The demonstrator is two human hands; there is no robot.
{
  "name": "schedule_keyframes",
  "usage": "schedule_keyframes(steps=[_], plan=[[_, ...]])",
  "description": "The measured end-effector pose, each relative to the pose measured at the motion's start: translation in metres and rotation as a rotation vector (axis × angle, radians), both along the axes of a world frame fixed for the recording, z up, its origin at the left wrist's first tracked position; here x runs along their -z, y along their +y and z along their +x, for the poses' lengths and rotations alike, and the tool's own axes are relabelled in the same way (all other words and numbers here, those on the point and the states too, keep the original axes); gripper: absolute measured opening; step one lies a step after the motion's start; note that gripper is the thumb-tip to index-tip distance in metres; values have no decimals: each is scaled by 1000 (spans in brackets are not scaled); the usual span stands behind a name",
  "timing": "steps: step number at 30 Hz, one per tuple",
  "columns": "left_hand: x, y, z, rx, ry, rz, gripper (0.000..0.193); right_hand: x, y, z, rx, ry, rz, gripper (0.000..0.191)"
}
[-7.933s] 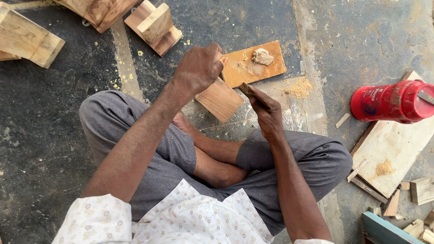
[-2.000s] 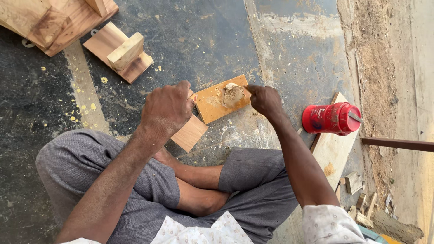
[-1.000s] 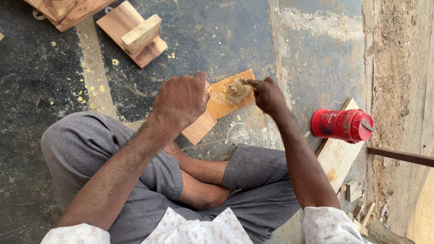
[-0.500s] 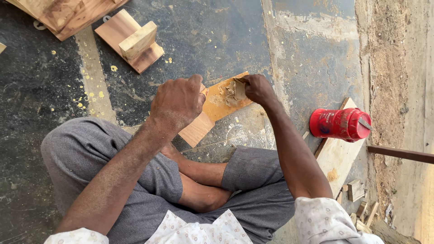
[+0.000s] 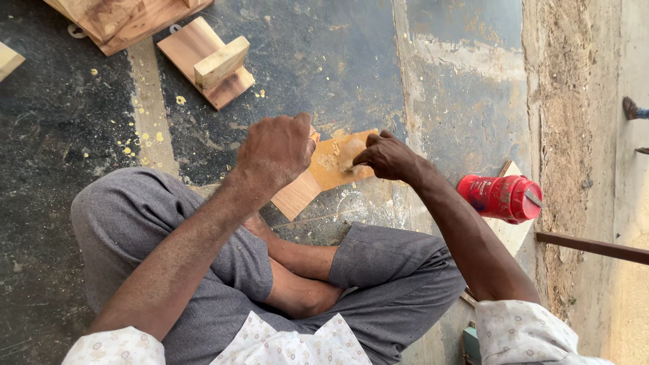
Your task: The person sits cross-legged on the floor sanding small L-shaped wooden pieces with sandpaper, rubbing the surfaces and edges, then placing finished pieces aside and picking up the next piece to sand.
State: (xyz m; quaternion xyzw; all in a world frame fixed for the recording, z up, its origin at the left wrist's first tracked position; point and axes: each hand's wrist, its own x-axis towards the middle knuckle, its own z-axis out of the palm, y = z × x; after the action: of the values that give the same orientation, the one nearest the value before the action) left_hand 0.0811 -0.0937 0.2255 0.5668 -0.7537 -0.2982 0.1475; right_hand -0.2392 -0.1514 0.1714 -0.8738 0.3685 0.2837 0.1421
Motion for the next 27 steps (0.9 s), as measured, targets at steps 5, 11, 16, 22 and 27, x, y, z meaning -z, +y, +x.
schedule_keyframes(steps=[5, 11, 16, 22, 27], plan=[[7, 3, 1, -9, 37, -75, 27, 4, 11, -25, 444, -172, -105, 30], [7, 1, -1, -11, 12, -14, 30, 82, 109, 0, -180, 313, -735, 54], [2, 4, -1, 2, 16, -42, 28, 49, 115, -29, 543, 15, -334, 42], [17, 7, -4, -10, 31, -23, 27, 28, 59, -69, 1250, -306, -54, 37], [17, 9, -8, -52, -16, 48, 35, 68, 48, -73, 1165, -368, -151, 26]])
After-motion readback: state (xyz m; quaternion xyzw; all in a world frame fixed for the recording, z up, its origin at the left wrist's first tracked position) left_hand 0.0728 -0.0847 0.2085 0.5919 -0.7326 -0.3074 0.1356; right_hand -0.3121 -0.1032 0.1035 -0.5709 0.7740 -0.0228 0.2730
